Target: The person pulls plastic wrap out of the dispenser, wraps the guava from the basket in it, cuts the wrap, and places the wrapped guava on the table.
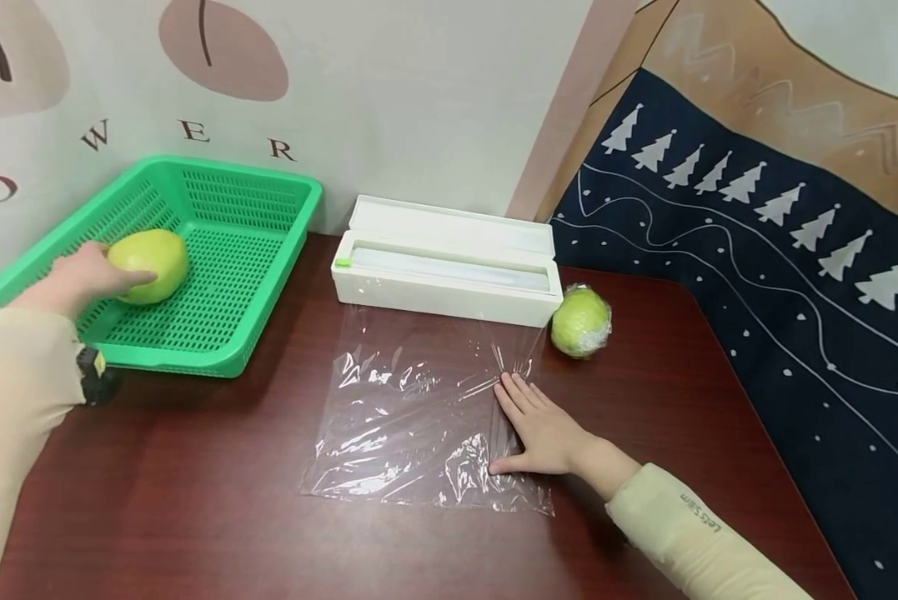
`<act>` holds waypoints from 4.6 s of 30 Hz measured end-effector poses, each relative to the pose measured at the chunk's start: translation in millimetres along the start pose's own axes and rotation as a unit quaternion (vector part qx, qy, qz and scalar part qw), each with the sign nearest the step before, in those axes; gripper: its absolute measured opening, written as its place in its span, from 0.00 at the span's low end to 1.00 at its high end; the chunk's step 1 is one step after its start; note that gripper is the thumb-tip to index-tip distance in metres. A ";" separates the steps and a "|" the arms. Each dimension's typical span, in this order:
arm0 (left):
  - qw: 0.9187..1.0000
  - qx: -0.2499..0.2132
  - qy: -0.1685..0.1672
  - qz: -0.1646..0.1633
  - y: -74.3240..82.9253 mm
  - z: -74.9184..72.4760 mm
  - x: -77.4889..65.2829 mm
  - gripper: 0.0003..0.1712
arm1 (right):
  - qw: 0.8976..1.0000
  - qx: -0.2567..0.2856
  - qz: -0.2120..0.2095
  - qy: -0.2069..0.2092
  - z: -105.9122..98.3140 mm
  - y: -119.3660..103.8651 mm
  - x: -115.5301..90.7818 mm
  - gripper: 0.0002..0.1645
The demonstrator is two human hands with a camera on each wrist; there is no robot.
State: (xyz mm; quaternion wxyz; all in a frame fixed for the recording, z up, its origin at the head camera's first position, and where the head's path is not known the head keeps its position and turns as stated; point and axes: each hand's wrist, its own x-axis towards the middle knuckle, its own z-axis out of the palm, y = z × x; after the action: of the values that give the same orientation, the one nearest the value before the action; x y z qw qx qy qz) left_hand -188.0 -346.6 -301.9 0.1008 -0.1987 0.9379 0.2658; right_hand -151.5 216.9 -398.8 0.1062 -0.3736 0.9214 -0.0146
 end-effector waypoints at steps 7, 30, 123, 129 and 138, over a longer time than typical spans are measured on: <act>0.998 -0.058 0.029 -0.005 -10.0 12.1 2.7 0.54 | 1.000 0.007 0.001 0.001 0.3 1.1 3.3 0.65; 0.929 -0.369 -0.027 0.020 -19.5 9.0 23.8 0.50 | 1.000 0.010 0.000 0.016 5.1 3.1 0.6 0.65; 0.831 -0.219 -0.316 0.401 150.1 204.8 -81.6 0.41 | 0.994 0.059 -0.011 0.089 0.3 6.2 -21.9 0.74; 0.830 -0.220 -0.312 0.406 147.4 204.8 -81.5 0.40 | 0.979 0.060 -0.040 0.191 -3.5 6.6 -34.3 0.70; 0.836 -0.221 -0.270 0.423 143.2 189.7 -78.3 0.34 | 0.979 0.039 -0.099 0.172 -11.0 -8.4 -43.8 0.49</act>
State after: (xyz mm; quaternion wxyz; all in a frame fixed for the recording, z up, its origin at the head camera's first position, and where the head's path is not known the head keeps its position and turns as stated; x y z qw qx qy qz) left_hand -162.7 -107.8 -372.2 0.1816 0.2796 0.7823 0.5261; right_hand -117.4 240.5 -379.1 -0.0410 -0.4506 0.8830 -0.1247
